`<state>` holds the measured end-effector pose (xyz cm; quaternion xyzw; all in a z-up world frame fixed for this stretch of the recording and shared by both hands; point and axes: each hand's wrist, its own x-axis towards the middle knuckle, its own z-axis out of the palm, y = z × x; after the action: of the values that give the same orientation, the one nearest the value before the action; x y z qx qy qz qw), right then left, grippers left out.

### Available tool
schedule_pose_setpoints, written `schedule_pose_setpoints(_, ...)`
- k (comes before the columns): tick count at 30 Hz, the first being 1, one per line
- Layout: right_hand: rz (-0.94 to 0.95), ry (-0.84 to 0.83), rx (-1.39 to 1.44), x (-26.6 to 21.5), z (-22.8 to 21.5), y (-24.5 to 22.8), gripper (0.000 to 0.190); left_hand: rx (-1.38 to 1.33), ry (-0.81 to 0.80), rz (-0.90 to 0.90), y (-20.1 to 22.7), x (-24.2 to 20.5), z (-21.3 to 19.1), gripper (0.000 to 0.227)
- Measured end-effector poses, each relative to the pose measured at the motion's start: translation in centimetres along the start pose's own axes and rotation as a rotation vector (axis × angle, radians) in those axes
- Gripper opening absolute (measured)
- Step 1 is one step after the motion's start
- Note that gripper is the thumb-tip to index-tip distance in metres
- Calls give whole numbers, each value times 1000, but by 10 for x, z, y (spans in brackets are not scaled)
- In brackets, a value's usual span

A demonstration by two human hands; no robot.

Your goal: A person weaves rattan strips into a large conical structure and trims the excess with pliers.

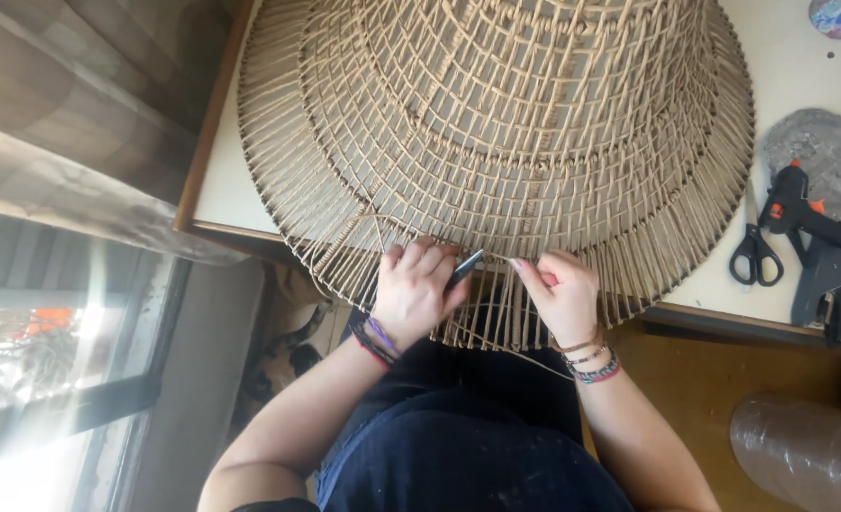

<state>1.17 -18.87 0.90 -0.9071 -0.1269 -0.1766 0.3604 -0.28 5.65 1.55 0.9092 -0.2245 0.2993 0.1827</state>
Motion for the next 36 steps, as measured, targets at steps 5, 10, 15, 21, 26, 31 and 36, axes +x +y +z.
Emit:
schedule_pose_setpoints(5,267,53,6,-39,-71,35,49,33,-16,20,-7,7,-4,26)
schedule_pose_setpoints(10,724,296,242,-71,-156,48,42,51,-31,14,3,23,-25,27)
schedule_pose_setpoints(15,631,375,1306,-53,-148,15,52,-223,-50,-47,17,24,-41,41)
schedule_pose_setpoints(21,668,378,1577,-31,-104,-41,59,-1085,-96,-199,83,17,-41,34)
schedule_pose_setpoints(26,610,308,1632,-32,-81,-69,57,-1212,-473,-345,100,20,-61,18)
schedule_pose_setpoints(31,543,192,1635,-44,-85,-56,50,-1210,-713,-409,84,15,-68,23)
schedule_pose_setpoints(36,500,168,1610,-44,-76,-63,40,-1491,-696,-690,75,4,-68,36)
